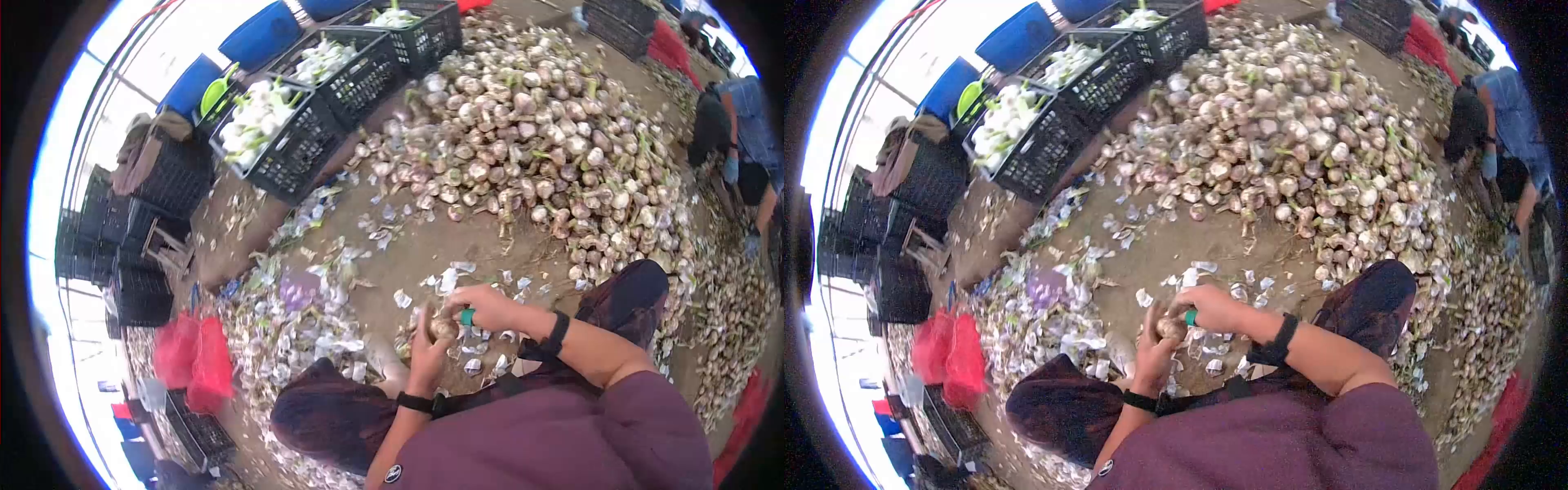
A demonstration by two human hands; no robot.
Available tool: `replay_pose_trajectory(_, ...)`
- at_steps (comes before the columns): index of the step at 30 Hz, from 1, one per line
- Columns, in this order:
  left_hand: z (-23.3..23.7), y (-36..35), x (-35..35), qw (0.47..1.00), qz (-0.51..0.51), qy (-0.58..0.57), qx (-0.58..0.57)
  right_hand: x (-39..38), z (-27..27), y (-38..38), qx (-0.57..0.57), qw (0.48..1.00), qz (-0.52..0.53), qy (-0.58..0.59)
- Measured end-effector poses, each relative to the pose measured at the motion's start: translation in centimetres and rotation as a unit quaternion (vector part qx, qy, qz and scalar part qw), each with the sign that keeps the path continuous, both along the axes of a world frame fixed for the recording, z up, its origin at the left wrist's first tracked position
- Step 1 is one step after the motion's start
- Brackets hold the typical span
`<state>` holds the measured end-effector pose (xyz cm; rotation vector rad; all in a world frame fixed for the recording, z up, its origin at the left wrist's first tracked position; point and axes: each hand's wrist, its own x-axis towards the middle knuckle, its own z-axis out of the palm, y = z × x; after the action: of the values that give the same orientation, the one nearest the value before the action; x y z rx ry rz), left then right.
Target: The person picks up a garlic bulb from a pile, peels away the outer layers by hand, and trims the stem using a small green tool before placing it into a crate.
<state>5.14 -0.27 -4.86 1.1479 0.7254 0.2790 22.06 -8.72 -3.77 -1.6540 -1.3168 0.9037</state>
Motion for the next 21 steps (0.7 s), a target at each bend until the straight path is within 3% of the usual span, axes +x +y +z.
replay_pose_trajectory(1, 0.9, 0.1, -0.3, 0.999, -0.028, -0.013, -0.027, -0.7, 2.0, 0.0, -0.015, 0.998, -0.034, 0.052)
replay_pose_trajectory(3, 1.2, -0.3, -1.0, 0.997, 0.013, -0.056, -0.052, -1.9, 4.4, -0.2, -0.045, 0.981, -0.110, 0.152)
replay_pose_trajectory(4, 2.2, -0.5, -1.3, 0.994, 0.036, -0.074, -0.070, -3.1, 2.3, 0.0, 0.061, 0.964, -0.180, 0.185)
replay_pose_trajectory(7, 3.7, -0.5, -2.3, 0.990, 0.059, -0.117, -0.050, -5.3, 3.4, -0.2, -0.040, 0.957, -0.186, 0.220)
replay_pose_trajectory(8, 3.8, -0.4, -2.6, 0.990, 0.048, -0.132, -0.019, -5.7, 2.9, 0.0, -0.086, 0.976, -0.181, 0.091)
replay_pose_trajectory(11, 4.0, -0.5, -3.2, 0.986, 0.053, -0.149, 0.059, -7.0, 4.5, 0.5, -0.103, 0.960, -0.211, 0.151)
replay_pose_trajectory(12, 3.9, -0.7, -3.4, 0.983, 0.062, -0.151, 0.080, -7.1, 4.7, 0.6, -0.103, 0.969, -0.198, 0.109)
replay_pose_trajectory(15, 3.7, -0.9, -4.2, 0.981, 0.088, -0.171, -0.003, -7.3, 5.8, 0.5, -0.066, 0.977, -0.178, 0.096)
replay_pose_trajectory(18, 4.7, -0.9, -4.4, 0.984, 0.078, -0.161, 0.012, -7.1, 5.0, 0.0, -0.038, 0.987, -0.151, 0.048)
replay_pose_trajectory(21, 4.6, -0.9, -4.9, 0.986, 0.090, -0.133, -0.051, -6.6, 6.6, -0.5, 0.002, 0.992, -0.105, 0.064)
